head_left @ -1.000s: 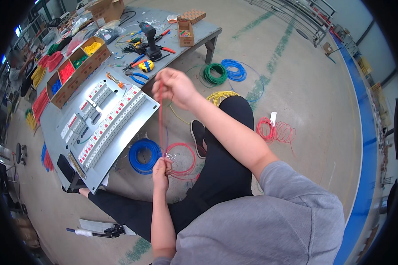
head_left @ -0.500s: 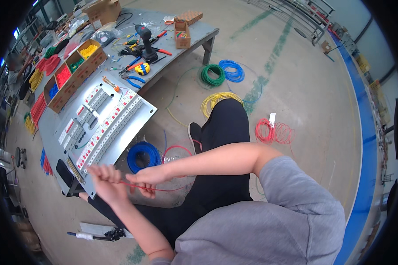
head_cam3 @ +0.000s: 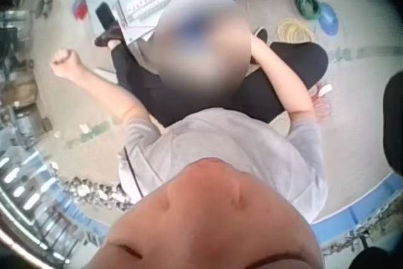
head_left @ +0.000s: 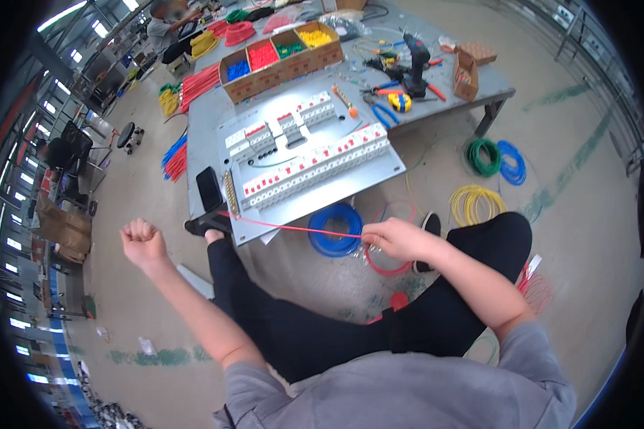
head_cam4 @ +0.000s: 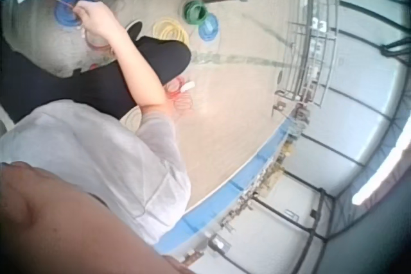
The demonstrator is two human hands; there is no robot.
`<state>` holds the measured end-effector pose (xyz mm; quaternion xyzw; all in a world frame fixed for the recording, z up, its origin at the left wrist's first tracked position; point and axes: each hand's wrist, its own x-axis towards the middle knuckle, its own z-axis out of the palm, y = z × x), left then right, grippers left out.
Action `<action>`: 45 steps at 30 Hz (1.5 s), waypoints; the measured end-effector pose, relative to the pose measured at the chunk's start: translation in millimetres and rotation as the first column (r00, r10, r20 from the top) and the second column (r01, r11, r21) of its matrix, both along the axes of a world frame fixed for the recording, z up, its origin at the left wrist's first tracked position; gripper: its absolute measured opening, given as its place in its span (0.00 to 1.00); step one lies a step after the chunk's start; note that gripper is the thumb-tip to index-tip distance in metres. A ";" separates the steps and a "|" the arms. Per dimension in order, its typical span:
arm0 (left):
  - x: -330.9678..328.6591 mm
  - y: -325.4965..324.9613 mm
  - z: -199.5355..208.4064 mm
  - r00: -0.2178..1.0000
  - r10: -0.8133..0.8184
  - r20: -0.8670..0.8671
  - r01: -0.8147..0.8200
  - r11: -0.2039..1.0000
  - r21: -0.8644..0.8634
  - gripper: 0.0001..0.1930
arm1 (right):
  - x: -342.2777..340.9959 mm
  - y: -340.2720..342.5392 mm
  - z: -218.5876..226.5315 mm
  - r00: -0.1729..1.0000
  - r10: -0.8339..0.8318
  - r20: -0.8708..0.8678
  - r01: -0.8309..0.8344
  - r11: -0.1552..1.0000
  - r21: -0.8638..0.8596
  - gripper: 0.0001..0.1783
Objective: The person sits on a stool and wires an electrical panel mounted on a table. They strip red and green wires with pliers and insert them into terminal blocks on the panel.
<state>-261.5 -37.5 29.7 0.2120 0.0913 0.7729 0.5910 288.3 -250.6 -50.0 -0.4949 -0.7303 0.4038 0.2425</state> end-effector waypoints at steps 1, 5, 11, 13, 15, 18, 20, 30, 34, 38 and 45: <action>15.9 2.5 8.9 1.000 -0.014 0.008 0.014 1.000 -0.017 0.23 | 3.8 0.5 1.2 0.999 -0.045 0.004 0.044 0.999 0.010 0.12; 120.5 -20.6 41.1 0.977 -0.004 -0.213 -0.033 0.985 -0.171 0.21 | 1.3 8.1 -2.3 0.980 -0.064 -0.188 0.066 0.998 0.003 0.16; 217.3 -86.3 38.1 -0.169 -0.610 -0.774 0.351 0.696 -0.626 0.38 | -13.0 9.6 28.4 0.977 -0.042 -0.208 0.031 0.998 -0.053 0.16; 239.4 -96.6 28.7 -0.095 -0.614 -0.783 0.394 0.699 -0.597 0.40 | -14.1 11.8 21.6 0.984 0.079 -0.158 -0.081 0.997 -0.004 0.15; 258.0 -87.1 18.2 0.328 -0.675 -0.661 0.393 0.734 -0.554 0.35 | -17.1 14.8 22.1 0.980 0.165 -0.110 -0.177 0.978 -0.107 0.15; 243.1 -61.3 -5.0 0.607 -0.713 -0.351 0.543 0.695 -0.472 0.29 | -22.1 18.2 24.0 0.981 0.195 -0.016 -0.192 0.944 -0.269 0.14; 249.5 -62.2 -5.3 0.705 -0.664 -0.250 0.517 0.722 -0.459 0.31 | -21.4 21.3 13.2 0.979 0.205 0.003 -0.194 0.931 -0.310 0.14; 177.8 -9.9 13.6 0.883 -0.460 -0.095 0.393 0.834 -0.387 0.31 | 17.9 45.8 -15.7 0.946 0.290 0.147 -0.176 0.837 -0.518 0.15; 178.9 -11.2 -7.0 0.906 -0.369 -0.208 0.234 0.846 -0.480 0.31 | 22.0 40.2 -43.0 0.946 0.290 0.145 -0.160 0.806 -0.570 0.17; 176.5 -9.5 -9.8 0.869 -0.464 -0.174 0.315 0.788 -0.529 0.32 | 45.8 43.5 -60.1 0.945 0.213 0.250 -0.124 0.936 -0.330 0.20; 200.3 -18.4 -21.1 0.714 -0.693 -0.099 0.536 0.633 -0.558 0.30 | 106.2 189.7 41.3 0.882 -0.423 0.208 0.417 0.906 0.073 0.14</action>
